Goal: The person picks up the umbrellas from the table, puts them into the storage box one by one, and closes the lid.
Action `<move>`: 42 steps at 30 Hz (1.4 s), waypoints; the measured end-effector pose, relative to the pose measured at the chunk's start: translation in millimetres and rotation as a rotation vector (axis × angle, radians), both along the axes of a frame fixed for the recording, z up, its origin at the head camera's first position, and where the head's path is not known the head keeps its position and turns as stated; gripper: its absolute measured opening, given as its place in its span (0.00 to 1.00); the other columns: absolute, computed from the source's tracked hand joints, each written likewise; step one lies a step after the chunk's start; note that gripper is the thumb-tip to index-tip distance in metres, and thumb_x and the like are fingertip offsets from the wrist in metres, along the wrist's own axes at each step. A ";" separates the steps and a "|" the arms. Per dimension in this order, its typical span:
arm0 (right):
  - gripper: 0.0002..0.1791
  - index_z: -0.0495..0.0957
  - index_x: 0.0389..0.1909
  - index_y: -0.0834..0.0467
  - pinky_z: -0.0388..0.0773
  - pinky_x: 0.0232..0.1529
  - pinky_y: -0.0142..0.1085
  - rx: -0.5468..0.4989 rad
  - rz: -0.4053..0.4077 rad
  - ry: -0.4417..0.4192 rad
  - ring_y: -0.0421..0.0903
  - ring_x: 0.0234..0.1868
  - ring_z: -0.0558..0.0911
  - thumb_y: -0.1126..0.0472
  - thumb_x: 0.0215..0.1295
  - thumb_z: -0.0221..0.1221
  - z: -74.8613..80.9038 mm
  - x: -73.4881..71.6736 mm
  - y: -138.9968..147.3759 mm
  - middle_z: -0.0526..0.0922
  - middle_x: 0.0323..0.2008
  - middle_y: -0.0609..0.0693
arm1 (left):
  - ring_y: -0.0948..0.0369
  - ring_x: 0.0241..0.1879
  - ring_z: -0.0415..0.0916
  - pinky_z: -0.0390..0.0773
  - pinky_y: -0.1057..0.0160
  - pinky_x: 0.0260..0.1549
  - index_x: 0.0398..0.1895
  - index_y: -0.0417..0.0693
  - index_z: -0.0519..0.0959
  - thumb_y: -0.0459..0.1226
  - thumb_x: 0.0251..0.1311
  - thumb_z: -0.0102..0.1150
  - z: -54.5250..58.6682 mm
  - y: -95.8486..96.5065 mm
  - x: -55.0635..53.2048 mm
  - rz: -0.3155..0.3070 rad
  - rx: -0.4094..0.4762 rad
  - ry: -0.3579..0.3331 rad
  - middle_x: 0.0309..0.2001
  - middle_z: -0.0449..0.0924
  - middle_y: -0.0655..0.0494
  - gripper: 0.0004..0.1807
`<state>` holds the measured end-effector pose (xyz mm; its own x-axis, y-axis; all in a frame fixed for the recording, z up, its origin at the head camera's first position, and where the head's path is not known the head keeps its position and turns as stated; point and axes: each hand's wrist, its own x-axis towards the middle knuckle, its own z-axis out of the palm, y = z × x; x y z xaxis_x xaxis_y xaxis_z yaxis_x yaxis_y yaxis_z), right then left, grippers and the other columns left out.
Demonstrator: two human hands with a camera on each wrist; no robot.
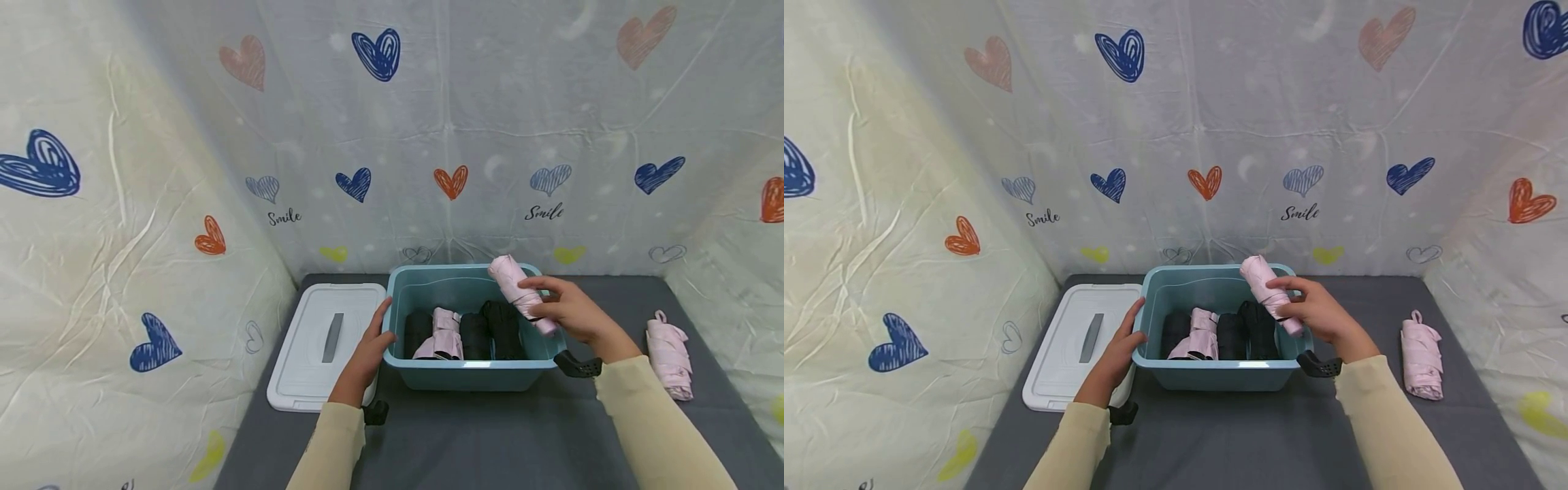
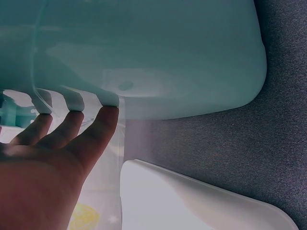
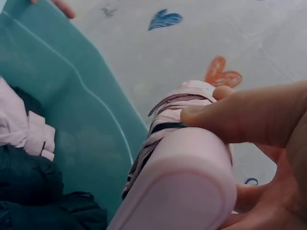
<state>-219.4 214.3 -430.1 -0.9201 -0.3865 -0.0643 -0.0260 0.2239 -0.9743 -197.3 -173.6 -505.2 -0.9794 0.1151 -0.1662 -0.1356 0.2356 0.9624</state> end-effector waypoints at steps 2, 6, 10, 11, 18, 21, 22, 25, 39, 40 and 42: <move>0.29 0.67 0.65 0.64 0.80 0.34 0.41 0.037 0.011 0.003 0.46 0.38 0.80 0.67 0.62 0.59 0.7 -1.9 -2.9 0.64 0.61 0.67 | 0.45 0.73 0.49 0.62 0.36 0.60 0.72 0.86 0.48 0.35 0.58 0.44 0.3 0.2 0.2 -0.002 -0.001 0.005 0.78 0.39 0.58 0.43; 0.28 0.69 0.64 0.62 0.79 0.34 0.41 0.104 0.024 -0.001 0.49 0.39 0.78 0.68 0.61 0.58 1.6 -5.4 -9.0 0.66 0.59 0.67 | 0.45 0.72 0.50 0.62 0.37 0.59 0.72 0.86 0.48 0.35 0.58 0.43 0.9 -0.1 0.0 -0.006 0.004 0.011 0.78 0.39 0.58 0.42; 0.27 0.71 0.64 0.60 0.79 0.32 0.40 0.157 0.040 -0.009 0.50 0.36 0.78 0.69 0.61 0.57 0.4 -7.9 -14.4 0.69 0.55 0.67 | 0.45 0.72 0.50 0.62 0.37 0.60 0.71 0.86 0.49 0.35 0.58 0.43 -0.2 -0.5 -0.2 -0.008 0.011 0.008 0.78 0.40 0.59 0.42; 0.27 0.71 0.64 0.59 0.79 0.32 0.40 0.166 0.046 -0.006 0.50 0.35 0.78 0.70 0.61 0.57 -0.2 -8.2 -15.6 0.70 0.55 0.68 | 0.45 0.72 0.50 0.62 0.37 0.60 0.71 0.86 0.49 0.35 0.58 0.43 -0.4 -0.6 -0.1 -0.007 0.012 0.006 0.78 0.40 0.59 0.42; 0.26 0.75 0.61 0.60 0.78 0.31 0.41 0.220 0.069 0.025 0.52 0.37 0.78 0.72 0.59 0.56 -0.6 -9.2 -25.3 0.67 0.61 0.66 | 0.44 0.72 0.50 0.61 0.36 0.60 0.72 0.86 0.49 0.35 0.58 0.44 -0.9 -0.6 -0.4 -0.006 0.015 0.004 0.78 0.40 0.57 0.42; 0.26 0.76 0.59 0.60 0.77 0.31 0.40 0.263 0.071 0.038 0.52 0.40 0.78 0.73 0.58 0.54 0.5 -9.4 -29.8 0.66 0.64 0.66 | 0.44 0.72 0.50 0.61 0.35 0.60 0.72 0.85 0.49 0.35 0.58 0.44 -0.8 -0.9 -0.5 -0.006 0.016 0.000 0.78 0.40 0.57 0.42; 0.26 0.77 0.59 0.60 0.77 0.31 0.40 0.278 0.072 0.040 0.53 0.41 0.78 0.73 0.58 0.53 0.7 -9.5 -31.2 0.66 0.64 0.66 | 0.44 0.72 0.50 0.61 0.35 0.60 0.72 0.85 0.49 0.35 0.58 0.44 -0.7 -0.9 -0.5 -0.005 0.015 -0.003 0.78 0.40 0.57 0.42; 0.26 0.78 0.57 0.60 0.76 0.31 0.40 0.320 0.078 0.054 0.53 0.42 0.76 0.74 0.56 0.51 0.1 -10.0 -34.8 0.67 0.63 0.67 | 0.44 0.72 0.50 0.61 0.34 0.60 0.72 0.85 0.49 0.35 0.59 0.44 -0.2 -1.3 -0.6 -0.007 0.019 -0.007 0.78 0.40 0.57 0.42; 0.28 0.81 0.53 0.60 0.68 0.24 0.37 0.462 0.115 0.103 0.43 0.18 0.63 0.77 0.49 0.49 -8.1 -16.8 -47.3 0.77 0.52 0.62 | 0.42 0.73 0.48 0.61 0.35 0.61 0.77 0.72 0.46 0.33 0.61 0.43 33.7 4.3 15.1 -0.035 0.002 -0.040 0.79 0.38 0.52 0.42; 0.28 0.81 0.52 0.60 0.67 0.24 0.37 0.475 0.121 0.118 0.43 0.19 0.64 0.77 0.49 0.48 -8.8 -17.1 -48.0 0.77 0.51 0.62 | 0.42 0.73 0.48 0.61 0.35 0.61 0.77 0.71 0.46 0.33 0.60 0.43 33.0 4.0 14.5 -0.035 0.002 -0.039 0.79 0.38 0.52 0.42; 0.29 0.82 0.52 0.61 0.67 0.23 0.37 0.499 0.120 0.135 0.43 0.22 0.66 0.77 0.48 0.48 -10.2 -17.9 -49.4 0.78 0.51 0.62 | 0.42 0.73 0.48 0.61 0.34 0.61 0.77 0.70 0.45 0.32 0.60 0.43 28.4 2.8 11.8 -0.036 0.004 -0.038 0.79 0.38 0.52 0.42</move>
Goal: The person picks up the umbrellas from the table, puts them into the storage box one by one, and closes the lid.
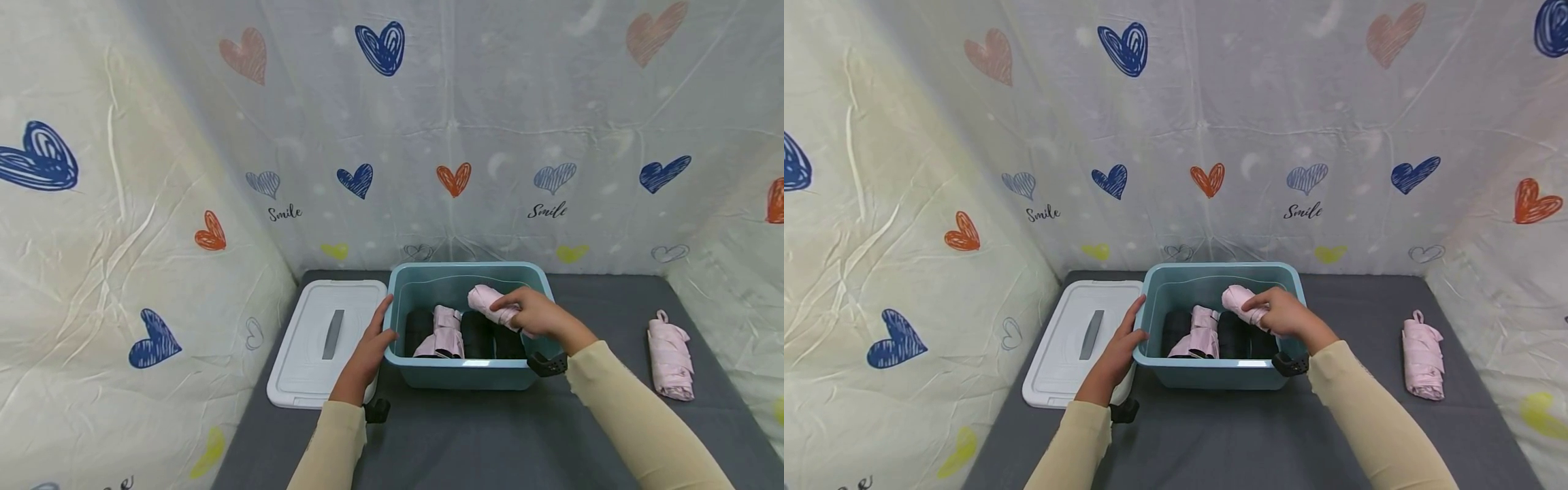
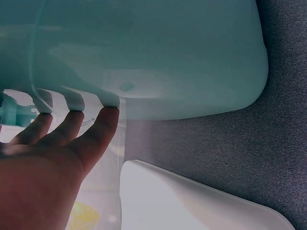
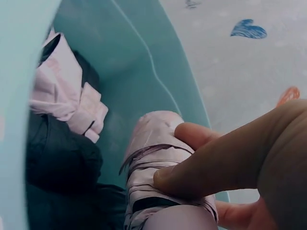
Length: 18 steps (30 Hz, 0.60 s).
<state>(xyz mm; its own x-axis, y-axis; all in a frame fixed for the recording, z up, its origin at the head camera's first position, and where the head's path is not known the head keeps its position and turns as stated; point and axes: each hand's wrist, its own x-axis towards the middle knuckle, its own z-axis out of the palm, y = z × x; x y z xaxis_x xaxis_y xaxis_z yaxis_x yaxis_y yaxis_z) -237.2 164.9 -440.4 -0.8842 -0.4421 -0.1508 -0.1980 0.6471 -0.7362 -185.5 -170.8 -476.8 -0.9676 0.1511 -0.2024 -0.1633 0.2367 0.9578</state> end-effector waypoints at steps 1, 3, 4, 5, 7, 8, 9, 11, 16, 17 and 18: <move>0.29 0.82 0.52 0.60 0.66 0.22 0.36 0.014 -0.005 0.006 0.43 0.22 0.66 0.77 0.48 0.48 -0.9 -0.4 -0.9 0.78 0.50 0.61 | 0.42 0.73 0.47 0.61 0.34 0.61 0.77 0.71 0.45 0.32 0.60 0.43 -3.8 -0.7 -2.1 0.001 0.002 -0.002 0.79 0.38 0.52 0.43; 0.29 0.82 0.52 0.60 0.64 0.21 0.36 0.040 -0.012 0.019 0.44 0.21 0.65 0.77 0.48 0.48 -2.4 -1.3 -2.1 0.79 0.49 0.61 | 0.42 0.74 0.47 0.60 0.34 0.60 0.76 0.73 0.45 0.33 0.61 0.43 -12.9 -2.2 -6.6 0.005 0.008 -0.002 0.79 0.37 0.53 0.42; 0.28 0.82 0.52 0.60 0.64 0.22 0.37 0.050 -0.023 0.025 0.44 0.22 0.65 0.76 0.49 0.48 -2.7 -1.7 -2.7 0.79 0.49 0.61 | 0.42 0.74 0.46 0.60 0.33 0.60 0.76 0.75 0.46 0.33 0.61 0.43 -17.7 -2.8 -8.8 0.007 0.009 -0.001 0.79 0.37 0.54 0.42; 0.27 0.82 0.51 0.61 0.66 0.23 0.37 0.063 -0.033 0.039 0.45 0.22 0.66 0.75 0.50 0.49 -3.0 -2.2 -3.2 0.80 0.50 0.61 | 0.43 0.74 0.46 0.60 0.33 0.61 0.75 0.77 0.46 0.33 0.61 0.43 -22.5 -3.2 -10.8 0.011 0.011 -0.001 0.79 0.37 0.56 0.42; 0.23 0.82 0.51 0.63 0.70 0.28 0.40 0.090 -0.047 0.079 0.48 0.25 0.71 0.73 0.53 0.51 -2.7 -2.9 -4.3 0.82 0.48 0.62 | 0.44 0.74 0.46 0.59 0.33 0.61 0.74 0.82 0.47 0.34 0.61 0.43 -29.1 -3.5 -13.6 0.019 0.017 0.003 0.79 0.37 0.58 0.42; 0.21 0.82 0.51 0.64 0.73 0.32 0.42 0.100 -0.056 0.094 0.49 0.30 0.75 0.71 0.56 0.52 -2.3 -3.2 -4.7 0.82 0.49 0.62 | 0.44 0.74 0.46 0.59 0.33 0.61 0.73 0.83 0.47 0.34 0.61 0.43 -31.0 -3.4 -14.0 0.022 0.017 0.008 0.79 0.38 0.59 0.42; 0.20 0.82 0.51 0.65 0.75 0.37 0.44 0.109 -0.059 0.104 0.51 0.35 0.78 0.70 0.58 0.53 -1.4 -3.1 -5.2 0.83 0.49 0.62 | 0.44 0.74 0.46 0.59 0.32 0.61 0.73 0.84 0.47 0.35 0.61 0.44 -32.2 -3.2 -14.2 0.024 0.015 0.013 0.79 0.38 0.59 0.42; 0.17 0.82 0.50 0.65 0.76 0.44 0.46 0.132 -0.062 0.111 0.54 0.45 0.80 0.66 0.62 0.54 0.8 -2.4 -6.3 0.83 0.49 0.62 | 0.44 0.74 0.47 0.59 0.33 0.61 0.72 0.86 0.48 0.35 0.61 0.44 -32.8 -3.0 -13.9 0.029 0.015 0.018 0.78 0.39 0.59 0.42; 0.17 0.81 0.53 0.62 0.77 0.40 0.43 0.116 -0.078 0.015 0.52 0.46 0.80 0.61 0.69 0.51 7.8 0.5 -7.7 0.81 0.54 0.61 | 0.43 0.73 0.48 0.60 0.33 0.60 0.71 0.89 0.49 0.36 0.60 0.44 -31.4 -2.4 -12.3 0.041 0.013 0.023 0.78 0.40 0.58 0.41; 0.17 0.80 0.54 0.62 0.77 0.40 0.43 0.105 -0.081 0.001 0.52 0.46 0.79 0.61 0.69 0.51 9.0 1.1 -7.5 0.80 0.55 0.61 | 0.43 0.73 0.48 0.60 0.33 0.60 0.70 0.89 0.49 0.36 0.60 0.44 -31.2 -2.4 -12.2 0.043 0.014 0.024 0.78 0.40 0.58 0.41; 0.17 0.80 0.54 0.62 0.77 0.40 0.43 0.091 -0.080 -0.009 0.52 0.46 0.79 0.61 0.70 0.51 10.2 2.0 -7.1 0.79 0.55 0.61 | 0.43 0.73 0.48 0.59 0.33 0.60 0.70 0.89 0.49 0.36 0.60 0.44 -31.1 -2.4 -12.1 0.044 0.014 0.023 0.78 0.40 0.58 0.41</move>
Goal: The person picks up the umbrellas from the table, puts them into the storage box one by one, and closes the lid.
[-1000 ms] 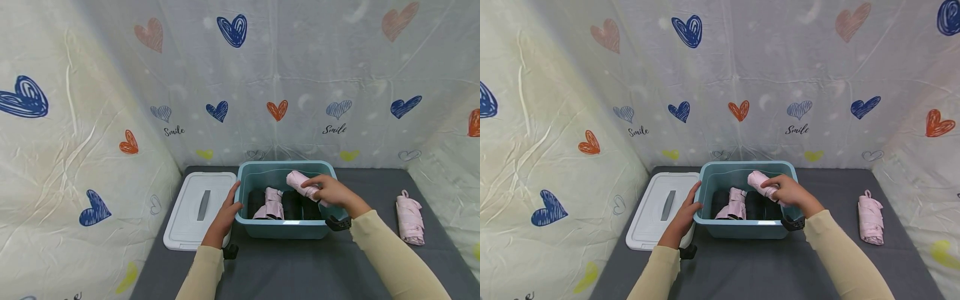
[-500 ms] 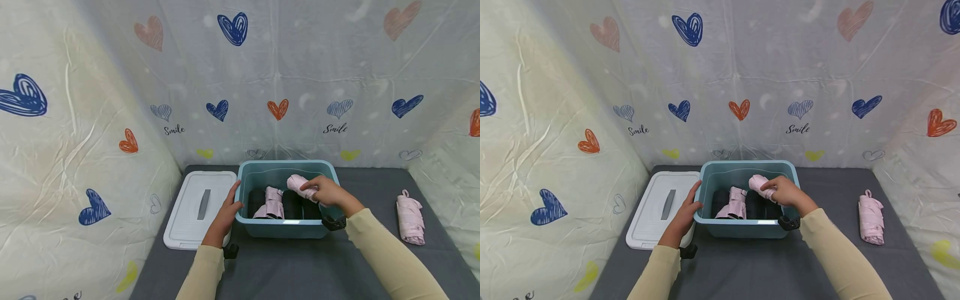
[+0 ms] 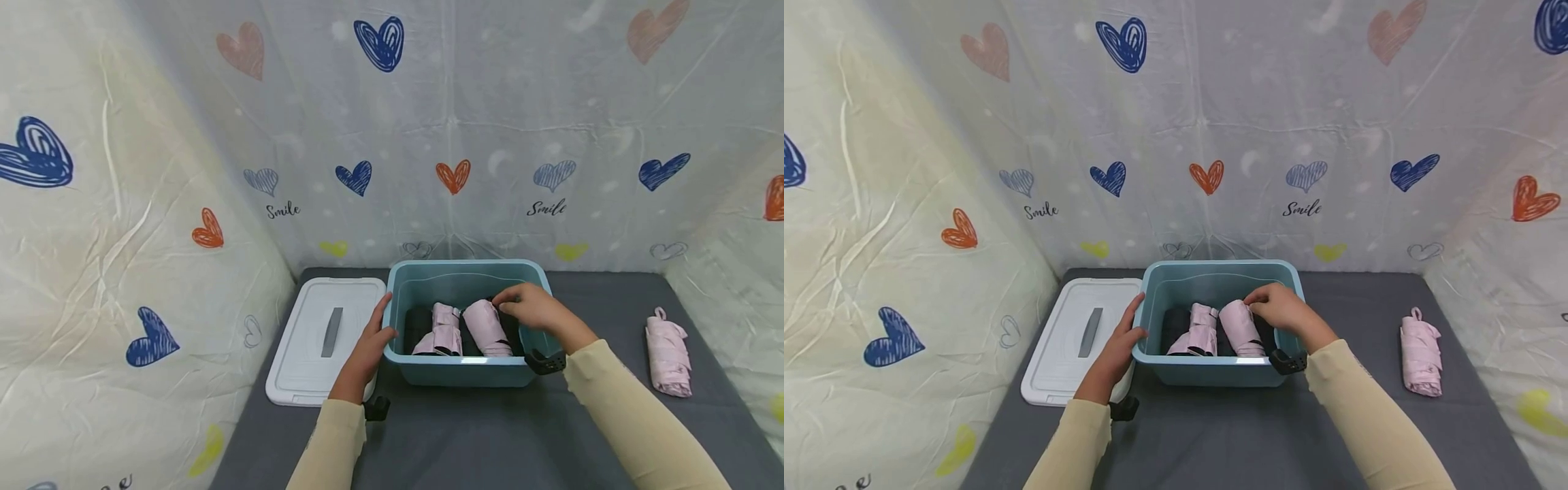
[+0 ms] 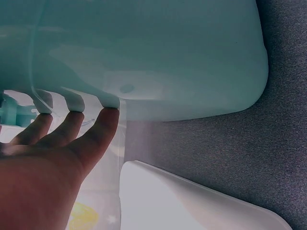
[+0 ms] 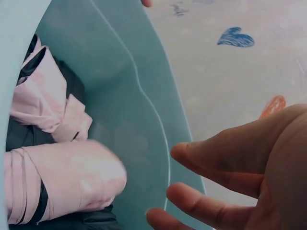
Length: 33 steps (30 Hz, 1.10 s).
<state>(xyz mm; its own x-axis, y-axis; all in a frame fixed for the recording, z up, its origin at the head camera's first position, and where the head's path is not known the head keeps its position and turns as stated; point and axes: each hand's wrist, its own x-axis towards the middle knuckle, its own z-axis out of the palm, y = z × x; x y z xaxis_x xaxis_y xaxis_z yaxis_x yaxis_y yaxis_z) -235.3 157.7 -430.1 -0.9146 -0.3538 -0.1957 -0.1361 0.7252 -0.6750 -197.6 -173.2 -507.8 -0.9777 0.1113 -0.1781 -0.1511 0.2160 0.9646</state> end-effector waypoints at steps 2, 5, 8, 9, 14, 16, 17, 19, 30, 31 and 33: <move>0.18 0.80 0.54 0.63 0.77 0.42 0.45 -0.018 0.007 -0.003 0.54 0.48 0.79 0.61 0.70 0.51 1.7 1.5 2.1 0.79 0.55 0.62 | 0.43 0.73 0.48 0.59 0.32 0.61 0.70 0.89 0.49 0.36 0.60 0.44 0.8 0.3 -0.4 0.001 -0.002 -0.003 0.78 0.39 0.59 0.41; 0.18 0.79 0.54 0.63 0.76 0.48 0.49 -0.031 0.021 -0.005 0.56 0.53 0.79 0.61 0.70 0.50 2.6 3.9 6.2 0.80 0.55 0.61 | 0.43 0.74 0.46 0.58 0.32 0.61 0.71 0.88 0.49 0.36 0.60 0.44 0.6 0.3 -1.2 0.000 -0.005 -0.007 0.79 0.38 0.58 0.41; 0.18 0.79 0.55 0.62 0.75 0.48 0.48 -0.033 0.021 -0.020 0.55 0.51 0.79 0.61 0.70 0.50 1.9 5.7 10.9 0.80 0.56 0.60 | 0.43 0.74 0.46 0.58 0.32 0.61 0.71 0.88 0.48 0.36 0.60 0.45 -0.4 0.4 -1.8 0.000 -0.006 -0.014 0.79 0.38 0.58 0.42; 0.18 0.79 0.56 0.61 0.75 0.47 0.47 -0.036 0.020 -0.028 0.55 0.49 0.79 0.60 0.70 0.50 1.9 6.5 12.4 0.79 0.56 0.60 | 0.43 0.74 0.47 0.58 0.33 0.61 0.71 0.88 0.48 0.36 0.60 0.45 -0.7 0.3 -1.9 -0.001 -0.005 -0.015 0.79 0.38 0.58 0.42; 0.18 0.78 0.57 0.60 0.76 0.42 0.43 -0.065 0.006 -0.069 0.52 0.46 0.78 0.60 0.72 0.49 0.2 8.1 17.5 0.76 0.59 0.60 | 0.44 0.73 0.47 0.58 0.34 0.61 0.71 0.88 0.49 0.36 0.60 0.45 -1.7 0.0 -1.7 0.005 0.001 -0.008 0.78 0.39 0.59 0.42; 0.19 0.78 0.58 0.60 0.77 0.43 0.43 -0.084 -0.002 -0.082 0.54 0.48 0.79 0.60 0.72 0.49 0.0 9.3 19.1 0.75 0.60 0.61 | 0.44 0.73 0.48 0.59 0.34 0.61 0.71 0.88 0.49 0.35 0.60 0.45 -1.4 0.0 -1.2 0.005 -0.001 -0.001 0.78 0.39 0.59 0.42; 0.19 0.78 0.58 0.60 0.77 0.44 0.44 -0.093 -0.003 -0.085 0.55 0.49 0.79 0.60 0.72 0.49 0.2 10.2 19.9 0.75 0.61 0.61 | 0.45 0.73 0.48 0.59 0.34 0.61 0.71 0.88 0.49 0.36 0.60 0.45 -1.3 0.1 -1.3 0.005 -0.001 -0.004 0.78 0.39 0.59 0.41; 0.19 0.78 0.58 0.59 0.77 0.46 0.46 -0.106 -0.006 -0.090 0.57 0.51 0.79 0.59 0.72 0.48 0.7 12.2 22.5 0.74 0.62 0.61 | 0.44 0.73 0.48 0.60 0.34 0.61 0.71 0.87 0.48 0.35 0.61 0.44 -0.9 0.1 -1.0 0.001 -0.004 0.001 0.78 0.39 0.58 0.41; 0.22 0.73 0.63 0.60 0.71 0.58 0.54 -0.182 0.023 -0.050 0.61 0.61 0.73 0.56 0.73 0.50 7.2 21.4 49.7 0.71 0.65 0.61 | 0.45 0.73 0.47 0.59 0.35 0.62 0.73 0.84 0.47 0.36 0.61 0.44 1.0 0.1 0.7 -0.004 0.001 -0.005 0.78 0.38 0.58 0.42; 0.23 0.72 0.63 0.61 0.72 0.58 0.54 -0.216 0.031 -0.062 0.62 0.62 0.73 0.56 0.73 0.50 7.5 21.7 53.1 0.70 0.65 0.62 | 0.45 0.74 0.46 0.58 0.35 0.62 0.74 0.82 0.46 0.35 0.61 0.44 3.0 0.5 1.1 -0.010 0.003 -0.012 0.79 0.37 0.57 0.42; 0.25 0.70 0.65 0.63 0.72 0.58 0.53 -0.289 0.040 -0.093 0.64 0.63 0.72 0.56 0.72 0.51 8.2 22.8 59.4 0.68 0.66 0.65 | 0.45 0.74 0.45 0.58 0.35 0.62 0.75 0.80 0.45 0.35 0.62 0.44 3.2 0.8 0.8 -0.017 0.010 -0.020 0.79 0.36 0.57 0.42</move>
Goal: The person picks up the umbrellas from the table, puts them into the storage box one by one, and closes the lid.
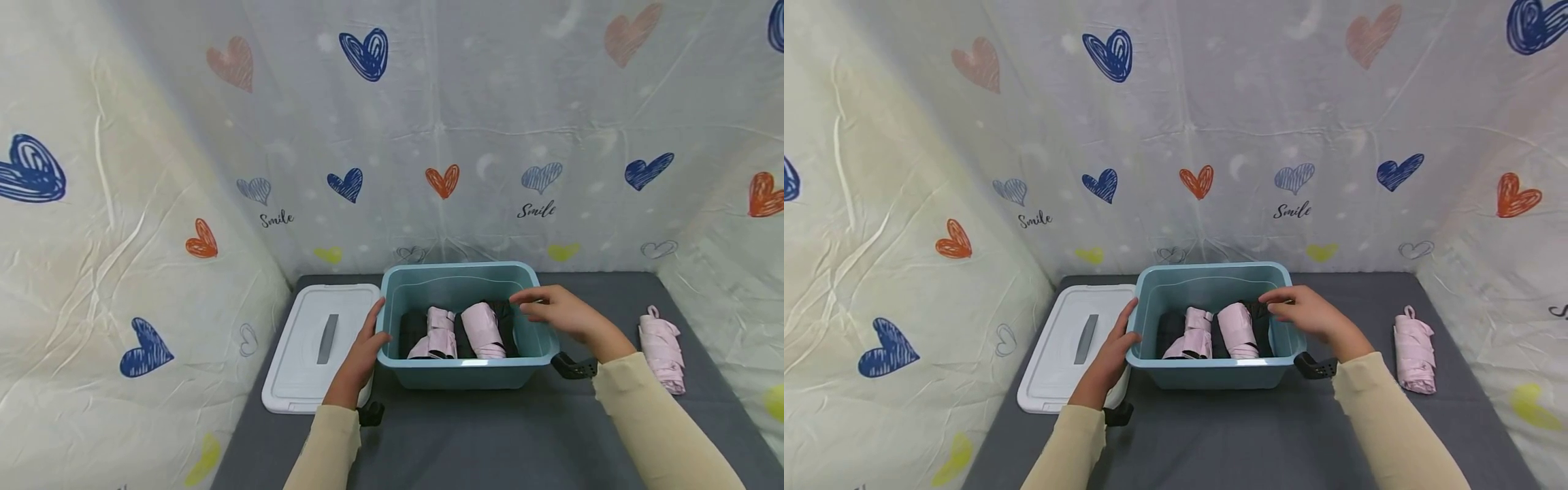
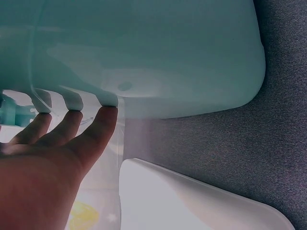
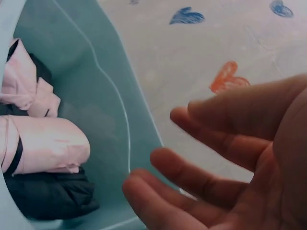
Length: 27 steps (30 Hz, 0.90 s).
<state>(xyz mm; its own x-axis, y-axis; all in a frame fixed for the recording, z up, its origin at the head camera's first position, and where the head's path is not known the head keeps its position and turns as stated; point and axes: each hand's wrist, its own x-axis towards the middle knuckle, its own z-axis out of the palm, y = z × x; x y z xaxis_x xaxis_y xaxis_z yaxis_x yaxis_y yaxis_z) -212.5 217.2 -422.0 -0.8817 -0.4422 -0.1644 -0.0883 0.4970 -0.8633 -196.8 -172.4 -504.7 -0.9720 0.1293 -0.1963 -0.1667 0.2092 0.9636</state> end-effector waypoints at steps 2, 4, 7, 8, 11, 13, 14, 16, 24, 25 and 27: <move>0.27 0.67 0.66 0.65 0.72 0.59 0.52 -0.078 0.009 -0.041 0.66 0.64 0.70 0.55 0.72 0.51 -0.3 0.3 5.6 0.65 0.67 0.67 | 0.44 0.74 0.45 0.57 0.34 0.62 0.75 0.79 0.45 0.34 0.62 0.44 -0.2 -0.2 -0.3 0.001 0.004 -0.005 0.79 0.36 0.57 0.42; 0.28 0.67 0.66 0.66 0.73 0.59 0.49 -0.134 0.014 -0.056 0.66 0.65 0.69 0.55 0.71 0.53 -1.7 -0.4 10.8 0.65 0.67 0.68 | 0.44 0.74 0.46 0.58 0.34 0.62 0.75 0.80 0.46 0.34 0.62 0.44 -0.8 -0.4 -0.6 0.005 0.005 -0.006 0.79 0.37 0.57 0.42; 0.29 0.66 0.67 0.65 0.74 0.58 0.46 -0.182 0.006 -0.063 0.65 0.64 0.71 0.53 0.71 0.53 -2.4 -1.4 18.2 0.65 0.66 0.68 | 0.44 0.73 0.47 0.58 0.34 0.62 0.73 0.84 0.47 0.35 0.62 0.44 -3.0 -0.5 -0.3 0.018 -0.002 0.012 0.78 0.38 0.58 0.41; 0.29 0.66 0.67 0.65 0.75 0.58 0.45 -0.195 0.000 -0.060 0.64 0.63 0.71 0.53 0.71 0.53 -2.7 -1.8 20.5 0.65 0.66 0.68 | 0.45 0.74 0.47 0.58 0.35 0.62 0.72 0.85 0.47 0.35 0.61 0.44 -3.0 -0.4 -0.1 0.020 -0.002 0.014 0.78 0.38 0.58 0.41; 0.28 0.66 0.66 0.66 0.77 0.56 0.43 -0.211 -0.020 -0.036 0.62 0.61 0.75 0.54 0.71 0.53 -3.3 -2.6 26.9 0.66 0.66 0.69 | 0.44 0.73 0.47 0.58 0.34 0.62 0.72 0.85 0.48 0.35 0.61 0.44 -2.5 0.0 0.7 0.023 -0.002 0.018 0.78 0.39 0.58 0.41; 0.28 0.66 0.66 0.67 0.78 0.54 0.43 -0.213 -0.034 -0.023 0.59 0.58 0.78 0.55 0.71 0.53 -3.9 -2.8 30.9 0.67 0.65 0.69 | 0.44 0.73 0.47 0.59 0.34 0.62 0.72 0.84 0.48 0.35 0.61 0.44 -1.9 0.4 1.3 0.021 0.000 0.019 0.78 0.39 0.57 0.42; 0.28 0.66 0.66 0.67 0.78 0.53 0.43 -0.213 -0.039 -0.016 0.57 0.57 0.79 0.55 0.71 0.53 -4.1 -2.8 32.6 0.67 0.64 0.70 | 0.44 0.73 0.47 0.58 0.34 0.62 0.73 0.84 0.48 0.35 0.60 0.44 -1.7 0.6 1.4 0.023 0.002 0.016 0.78 0.39 0.57 0.42; 0.28 0.66 0.66 0.68 0.79 0.52 0.43 -0.210 -0.051 -0.005 0.55 0.55 0.80 0.55 0.71 0.53 -4.8 -2.5 36.3 0.68 0.63 0.70 | 0.44 0.73 0.47 0.59 0.34 0.62 0.73 0.83 0.47 0.35 0.60 0.44 -1.6 0.8 1.5 0.020 0.003 0.018 0.78 0.39 0.56 0.42; 0.30 0.64 0.67 0.67 0.79 0.51 0.39 -0.200 -0.125 0.016 0.44 0.52 0.82 0.52 0.72 0.52 -10.0 1.0 55.1 0.71 0.61 0.61 | 0.44 0.74 0.46 0.57 0.34 0.62 0.73 0.83 0.47 0.35 0.60 0.44 -3.7 0.0 0.1 0.019 0.010 0.016 0.78 0.38 0.57 0.42; 0.30 0.64 0.67 0.67 0.79 0.50 0.39 -0.195 -0.136 0.017 0.41 0.52 0.82 0.52 0.72 0.52 -10.8 1.8 58.0 0.71 0.61 0.60 | 0.44 0.74 0.46 0.58 0.34 0.62 0.73 0.82 0.47 0.35 0.60 0.44 -3.7 -0.2 -0.2 0.016 0.008 0.017 0.78 0.38 0.56 0.42; 0.30 0.63 0.67 0.66 0.79 0.51 0.36 -0.181 -0.157 0.019 0.36 0.52 0.80 0.51 0.72 0.51 -12.9 3.0 63.8 0.69 0.62 0.58 | 0.44 0.74 0.46 0.58 0.34 0.62 0.73 0.83 0.47 0.35 0.60 0.44 -3.7 -0.5 -0.7 0.017 0.008 0.016 0.79 0.38 0.57 0.42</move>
<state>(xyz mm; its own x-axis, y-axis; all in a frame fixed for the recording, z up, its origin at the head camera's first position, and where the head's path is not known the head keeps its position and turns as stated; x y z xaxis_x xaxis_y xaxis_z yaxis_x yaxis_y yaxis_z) -209.5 281.0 -434.9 -0.9440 -0.3206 -0.0780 -0.0391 0.3434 -0.9384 -197.5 -172.9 -508.4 -0.9770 0.1148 -0.1795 -0.1545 0.1987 0.9678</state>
